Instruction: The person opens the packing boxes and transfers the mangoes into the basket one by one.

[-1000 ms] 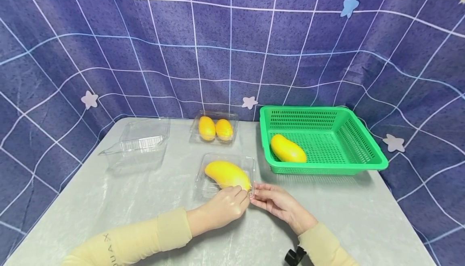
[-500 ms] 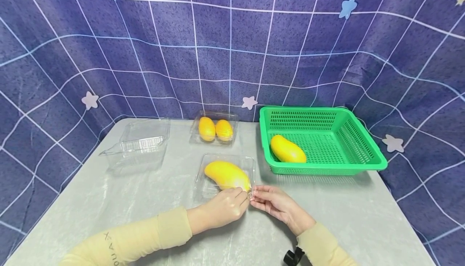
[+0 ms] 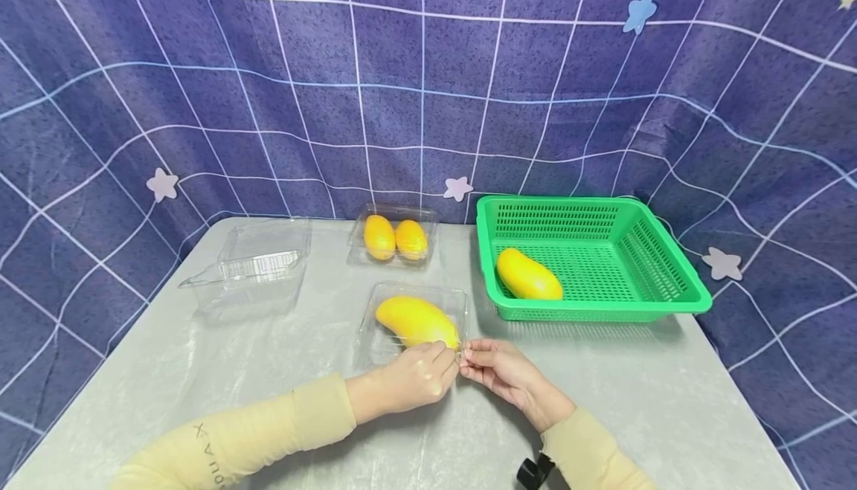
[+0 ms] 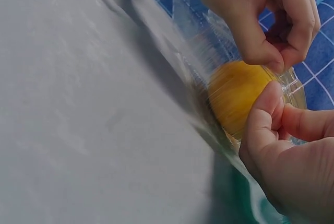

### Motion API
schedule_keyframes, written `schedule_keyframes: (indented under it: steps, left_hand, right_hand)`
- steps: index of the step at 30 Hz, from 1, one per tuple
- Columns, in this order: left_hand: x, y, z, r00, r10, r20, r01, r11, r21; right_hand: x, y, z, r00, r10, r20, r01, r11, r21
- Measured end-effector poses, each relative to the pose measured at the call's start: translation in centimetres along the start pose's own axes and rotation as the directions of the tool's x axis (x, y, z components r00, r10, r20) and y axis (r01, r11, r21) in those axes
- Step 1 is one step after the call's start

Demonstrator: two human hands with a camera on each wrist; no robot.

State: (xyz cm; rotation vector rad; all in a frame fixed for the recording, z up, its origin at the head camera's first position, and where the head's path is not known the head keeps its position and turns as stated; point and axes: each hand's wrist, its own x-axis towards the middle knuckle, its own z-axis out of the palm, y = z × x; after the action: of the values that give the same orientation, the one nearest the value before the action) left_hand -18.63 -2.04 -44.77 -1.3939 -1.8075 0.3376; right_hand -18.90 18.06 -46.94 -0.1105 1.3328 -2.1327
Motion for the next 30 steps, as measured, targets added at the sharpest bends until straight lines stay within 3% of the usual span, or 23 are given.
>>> schedule_keyframes:
  steps: [11, 19, 30]
  left_hand:
    - [0.06, 0.15, 0.01, 0.999, -0.031, -0.028, 0.031, 0.999, 0.022]
    - [0.04, 0.22, 0.22, 0.994, -0.042, -0.099, 0.047, 0.998, 0.047]
    - [-0.11, 0.42, 0.54, 0.992, -0.044, -0.122, 0.053, 0.996, 0.071]
  right_hand:
    - [0.06, -0.15, 0.14, 1.0, -0.011, -0.009, 0.011, 0.999, -0.039]
    - [0.25, -0.13, 0.11, 1.0, -0.011, -0.025, 0.01, 0.999, -0.049]
    - [0.27, -0.18, 0.33, 0.999, -0.012, -0.039, 0.009, 0.998, -0.069]
